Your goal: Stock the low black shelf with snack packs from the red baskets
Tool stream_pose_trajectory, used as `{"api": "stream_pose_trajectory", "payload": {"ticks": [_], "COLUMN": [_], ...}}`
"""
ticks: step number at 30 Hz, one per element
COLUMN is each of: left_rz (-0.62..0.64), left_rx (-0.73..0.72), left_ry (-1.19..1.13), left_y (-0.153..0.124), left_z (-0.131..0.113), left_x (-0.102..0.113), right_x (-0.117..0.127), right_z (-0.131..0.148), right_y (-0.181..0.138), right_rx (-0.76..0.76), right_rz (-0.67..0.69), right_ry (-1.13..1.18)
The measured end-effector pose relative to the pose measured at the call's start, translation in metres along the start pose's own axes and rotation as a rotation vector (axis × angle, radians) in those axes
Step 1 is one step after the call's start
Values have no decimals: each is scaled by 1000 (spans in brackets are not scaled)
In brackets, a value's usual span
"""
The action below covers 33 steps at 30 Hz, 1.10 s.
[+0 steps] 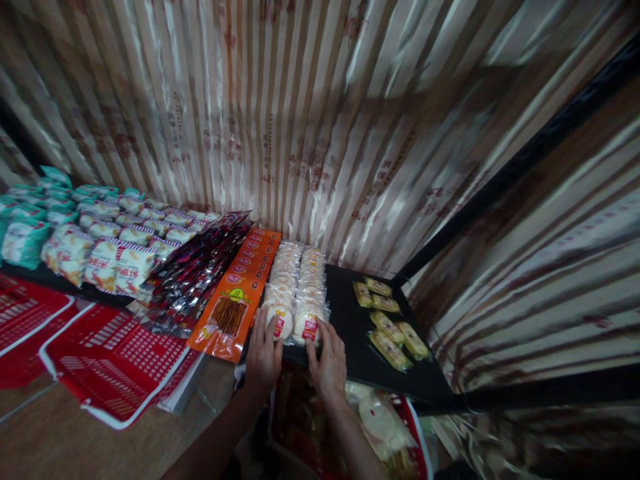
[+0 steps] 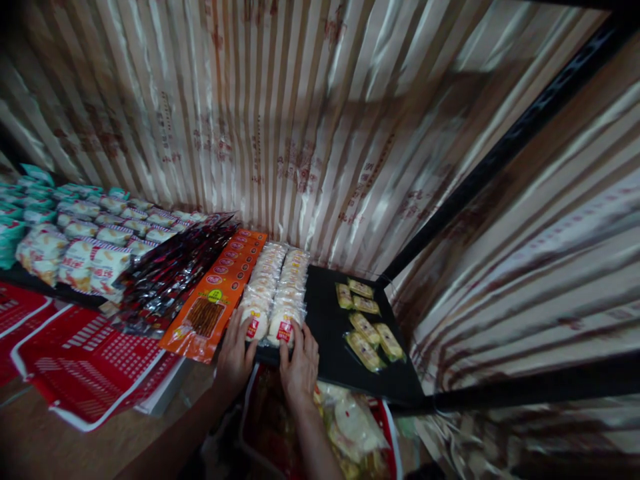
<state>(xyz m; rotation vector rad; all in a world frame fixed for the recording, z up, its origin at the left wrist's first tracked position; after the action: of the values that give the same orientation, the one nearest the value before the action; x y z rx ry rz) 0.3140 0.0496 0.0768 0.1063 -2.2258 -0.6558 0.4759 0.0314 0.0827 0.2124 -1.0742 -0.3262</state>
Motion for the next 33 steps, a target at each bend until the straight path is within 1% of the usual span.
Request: {"api": "stream_pose_trajectory", "payload": {"ticks": [4,7,9,11,14,16,18,19,21,23,26,28,29,31,33], "left_rz": [-17,4,27,43,40,27,37,64,185,405,647,734,758,786,802], "left_rx": [-19,-8,-19,-41,-78,-118,-167,-195,-230,-269,-198,-144,-120,-72,2], "left_ry": [14,21,24,25,32,24,-3,-23,-71,-140,-221,-259,-277,-315,-355], "left_y": [-3,-6,-7,-8,-14,-24,-40,-51,-74,-99,-128,-138,-141,-141,-138], "left_z": [1,2,1,-1,-7,-14,-23,-27,-36,-47,-58,-63,-66,-69,-69], "left_x": [-3,-3,-2,0,8,12,13,10,-1,-22,-49,-61,-64,-68,-71], "right_x": [0,4,10,16,23,26,28,29,31,32,30,26,24,21,19], "right_z": [2,5,7,5,-12,-35,-62,-76,-100,-119,-139,-148,-152,-157,-156], "right_y": [0,-3,-11,-26,-59,-84,-104,-111,-118,-116,-102,-92,-89,-84,-81], "right_rx": [-33,-16,20,50,48,-22,-144,-209,-309,-368,-428,-484,-514,-560,-564], "right_rz": [17,30,25,0,-66,-123,-139,-146,-145,-117,-9,88,125,162,166], "right_ry": [-12,25,72,116,143,163,157,145,115,81,-5,-71,-94,-117,-119]}}
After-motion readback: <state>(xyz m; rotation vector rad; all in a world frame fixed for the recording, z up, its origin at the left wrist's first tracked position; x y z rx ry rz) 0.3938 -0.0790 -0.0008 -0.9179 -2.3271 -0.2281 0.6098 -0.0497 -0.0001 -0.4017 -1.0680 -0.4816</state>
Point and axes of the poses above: each hand's wrist, its own y-axis towards the middle knuckle, its own x-axis out of the back of the hand, z = x × y, the point moved 5 cm from there along y, towards the middle knuckle, and after that the axes turned 9 degrees about z, right-handed, at the moved point
